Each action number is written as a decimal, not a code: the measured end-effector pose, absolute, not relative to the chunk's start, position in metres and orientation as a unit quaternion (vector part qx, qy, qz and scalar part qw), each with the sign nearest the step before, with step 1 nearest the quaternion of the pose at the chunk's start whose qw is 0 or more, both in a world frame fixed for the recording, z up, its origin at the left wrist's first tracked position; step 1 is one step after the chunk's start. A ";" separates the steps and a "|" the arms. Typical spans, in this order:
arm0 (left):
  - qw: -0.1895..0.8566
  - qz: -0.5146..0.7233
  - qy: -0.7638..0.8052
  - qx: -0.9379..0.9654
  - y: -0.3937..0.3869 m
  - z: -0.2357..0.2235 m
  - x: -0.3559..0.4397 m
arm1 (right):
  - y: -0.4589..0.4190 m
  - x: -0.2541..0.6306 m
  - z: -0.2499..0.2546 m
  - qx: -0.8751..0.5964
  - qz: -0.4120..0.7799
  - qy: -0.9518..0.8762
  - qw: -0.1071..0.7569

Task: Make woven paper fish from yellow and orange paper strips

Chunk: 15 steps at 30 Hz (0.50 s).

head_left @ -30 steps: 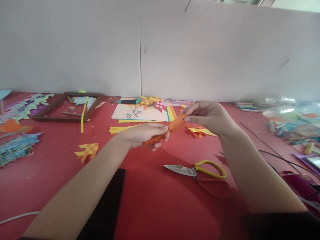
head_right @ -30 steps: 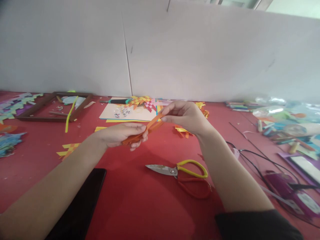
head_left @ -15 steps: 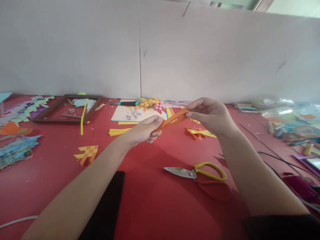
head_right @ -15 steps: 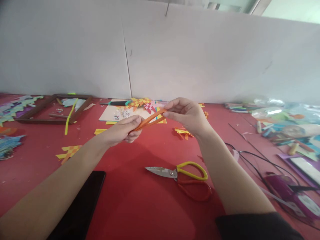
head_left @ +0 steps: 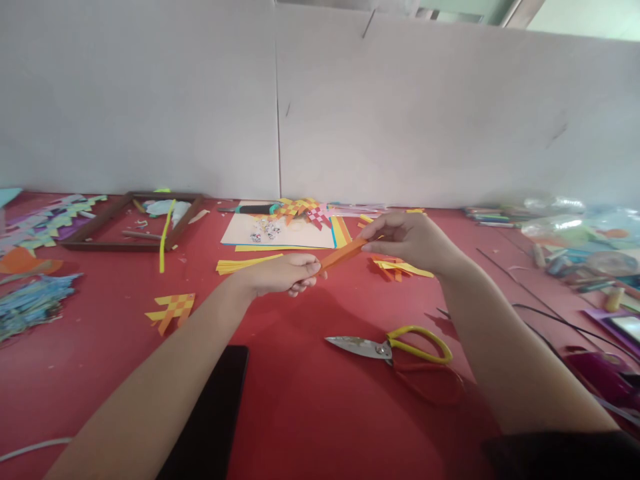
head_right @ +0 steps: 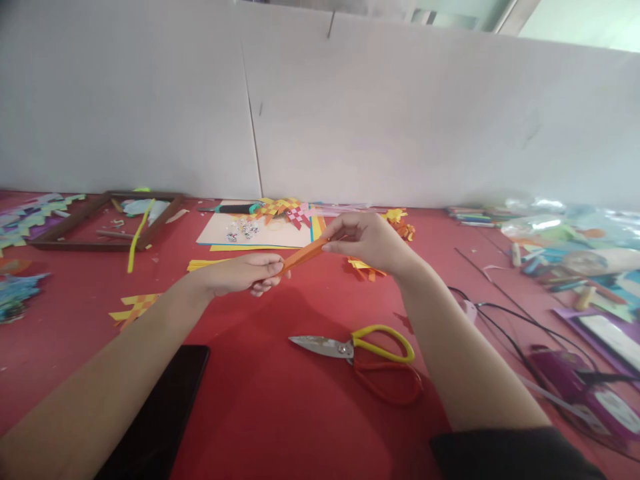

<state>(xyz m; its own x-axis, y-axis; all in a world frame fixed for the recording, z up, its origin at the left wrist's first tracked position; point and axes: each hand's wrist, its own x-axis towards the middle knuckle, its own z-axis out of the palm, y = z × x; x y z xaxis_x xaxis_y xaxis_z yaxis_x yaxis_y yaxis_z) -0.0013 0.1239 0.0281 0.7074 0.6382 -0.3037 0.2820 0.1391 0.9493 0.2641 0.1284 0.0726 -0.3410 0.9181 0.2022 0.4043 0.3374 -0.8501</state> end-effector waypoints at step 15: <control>0.779 0.132 0.275 0.547 0.126 0.015 0.004 | 0.130 0.279 0.079 -0.447 0.369 -0.739 0.344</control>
<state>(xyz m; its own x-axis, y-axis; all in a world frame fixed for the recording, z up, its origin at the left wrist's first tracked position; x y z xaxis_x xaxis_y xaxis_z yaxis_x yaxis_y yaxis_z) 0.0037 0.1256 0.0147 0.8139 0.5067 -0.2843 0.0953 0.3662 0.9256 0.2793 0.1299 0.0787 -0.3645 0.9139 0.1785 0.4057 0.3284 -0.8529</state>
